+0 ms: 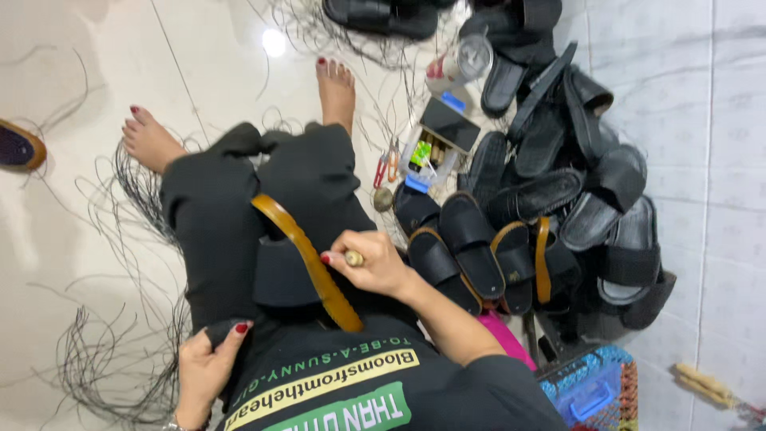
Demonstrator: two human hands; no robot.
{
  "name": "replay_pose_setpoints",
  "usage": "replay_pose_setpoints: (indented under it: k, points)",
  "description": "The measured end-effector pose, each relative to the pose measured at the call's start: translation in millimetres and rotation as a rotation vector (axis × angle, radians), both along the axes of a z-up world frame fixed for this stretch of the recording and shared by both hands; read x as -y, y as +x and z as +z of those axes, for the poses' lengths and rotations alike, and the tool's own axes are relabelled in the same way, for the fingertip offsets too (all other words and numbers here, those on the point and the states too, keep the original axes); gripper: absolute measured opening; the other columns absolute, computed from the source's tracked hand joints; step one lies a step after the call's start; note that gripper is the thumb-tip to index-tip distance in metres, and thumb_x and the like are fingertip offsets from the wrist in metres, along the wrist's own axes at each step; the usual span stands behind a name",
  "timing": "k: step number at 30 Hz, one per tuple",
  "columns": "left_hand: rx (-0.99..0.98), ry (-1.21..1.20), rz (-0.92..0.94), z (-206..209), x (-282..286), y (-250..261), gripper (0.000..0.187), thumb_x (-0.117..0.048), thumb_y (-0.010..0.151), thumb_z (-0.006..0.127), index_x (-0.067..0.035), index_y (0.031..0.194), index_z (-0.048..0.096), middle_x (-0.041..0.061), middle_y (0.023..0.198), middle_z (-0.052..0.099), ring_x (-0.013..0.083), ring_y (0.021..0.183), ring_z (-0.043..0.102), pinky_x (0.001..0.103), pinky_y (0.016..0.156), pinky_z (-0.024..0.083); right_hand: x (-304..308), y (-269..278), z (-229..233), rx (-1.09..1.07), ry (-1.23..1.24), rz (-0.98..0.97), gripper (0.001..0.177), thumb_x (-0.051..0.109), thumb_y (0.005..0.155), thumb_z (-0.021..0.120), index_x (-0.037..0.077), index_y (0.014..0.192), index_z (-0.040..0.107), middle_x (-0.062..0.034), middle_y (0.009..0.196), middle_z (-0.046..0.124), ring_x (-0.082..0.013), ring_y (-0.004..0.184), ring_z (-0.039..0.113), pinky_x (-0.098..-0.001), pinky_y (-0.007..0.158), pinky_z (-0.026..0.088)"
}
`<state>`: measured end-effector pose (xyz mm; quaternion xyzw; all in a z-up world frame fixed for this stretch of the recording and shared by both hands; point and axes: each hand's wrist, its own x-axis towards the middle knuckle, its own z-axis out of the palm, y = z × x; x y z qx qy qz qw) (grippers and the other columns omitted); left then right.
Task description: The person stitches the edge of a sandal using an awl and black thread, periodically pulling the thread tight by hand while sitting on the floor among several pairs of black sandals.
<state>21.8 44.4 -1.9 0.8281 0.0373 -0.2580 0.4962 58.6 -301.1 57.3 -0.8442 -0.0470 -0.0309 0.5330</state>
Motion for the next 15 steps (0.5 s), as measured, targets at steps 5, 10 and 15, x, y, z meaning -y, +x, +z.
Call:
replay_pose_setpoints:
  k: [5,10,15]
  points:
    - [0.097,0.027,0.034,-13,2,4,0.012,-0.021,0.087,0.075,-0.012,0.084,0.083,0.002,0.079,0.079,0.0059,0.070,0.071,0.022,0.062,0.051,-3,3,-4,0.024,0.010,-0.052,0.023,0.018,0.095,0.069,0.007,0.077,0.062,-0.0060,0.066,0.065,-0.0171,0.053,0.062,-0.0316,0.050,0.046]
    - [0.174,0.028,0.050,-12,5,-2,0.007,-0.022,0.085,0.075,-0.019,0.082,0.080,-0.010,0.049,0.046,0.0029,0.048,0.039,0.024,0.050,0.033,-6,1,-11,0.092,0.067,-0.061,0.026,0.017,0.097,0.066,0.004,0.075,0.060,-0.0054,0.063,0.063,-0.0172,0.049,0.059,-0.0291,0.046,0.044]
    - [0.152,0.060,0.037,-15,-1,-3,0.008,-0.023,0.084,0.076,-0.019,0.080,0.081,-0.007,0.051,0.058,0.0036,0.048,0.051,0.024,0.051,0.038,-7,3,-8,0.113,0.080,-0.066,0.027,0.017,0.098,0.065,0.004,0.075,0.061,-0.0056,0.062,0.064,-0.0178,0.049,0.060,-0.0288,0.045,0.045]
